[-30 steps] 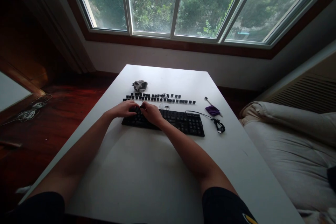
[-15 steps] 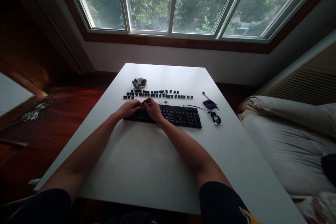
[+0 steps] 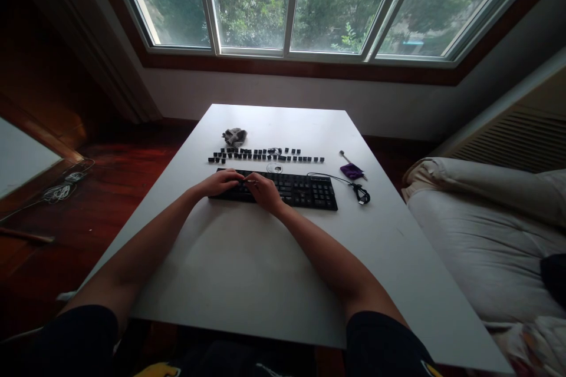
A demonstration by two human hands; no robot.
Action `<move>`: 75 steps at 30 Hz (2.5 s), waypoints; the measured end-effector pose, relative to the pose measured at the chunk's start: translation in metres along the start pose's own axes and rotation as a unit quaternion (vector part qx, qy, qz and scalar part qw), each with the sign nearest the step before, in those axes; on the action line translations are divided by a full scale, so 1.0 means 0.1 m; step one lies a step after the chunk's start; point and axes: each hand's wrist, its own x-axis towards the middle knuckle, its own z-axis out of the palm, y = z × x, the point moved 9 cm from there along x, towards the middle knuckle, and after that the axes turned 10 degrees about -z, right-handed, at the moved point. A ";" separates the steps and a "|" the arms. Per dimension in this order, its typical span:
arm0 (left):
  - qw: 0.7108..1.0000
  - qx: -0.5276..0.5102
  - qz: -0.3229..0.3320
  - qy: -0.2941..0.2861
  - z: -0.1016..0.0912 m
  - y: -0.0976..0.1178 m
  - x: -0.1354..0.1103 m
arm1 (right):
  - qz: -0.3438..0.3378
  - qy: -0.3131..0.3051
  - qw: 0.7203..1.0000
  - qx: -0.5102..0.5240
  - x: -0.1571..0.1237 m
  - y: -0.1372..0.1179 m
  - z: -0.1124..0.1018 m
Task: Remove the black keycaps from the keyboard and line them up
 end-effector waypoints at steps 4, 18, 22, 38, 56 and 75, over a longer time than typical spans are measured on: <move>0.998 -0.043 0.006 -0.036 -0.05 0.10 -0.05 | -0.046 -0.008 0.999 0.008 -0.07 -0.07 -0.02; 0.991 -0.067 -0.075 0.086 -0.21 -0.27 0.18 | -0.099 -0.075 0.991 -0.055 -0.18 -0.09 0.08; 0.969 0.057 -0.115 0.210 -0.44 -0.40 0.27 | -0.079 -0.044 0.995 -0.052 -0.19 -0.04 0.05; 0.944 0.231 -0.144 0.188 -0.52 -0.85 0.74 | -0.083 0.037 0.996 -0.024 -0.21 -0.01 -0.08; 0.977 0.136 -0.036 0.158 -0.37 -0.33 0.33 | 0.051 0.008 0.998 -0.022 0.41 0.25 -0.10; 0.982 0.175 0.002 0.071 -0.17 -0.12 0.14 | 0.082 -0.211 0.974 0.025 0.89 0.44 0.33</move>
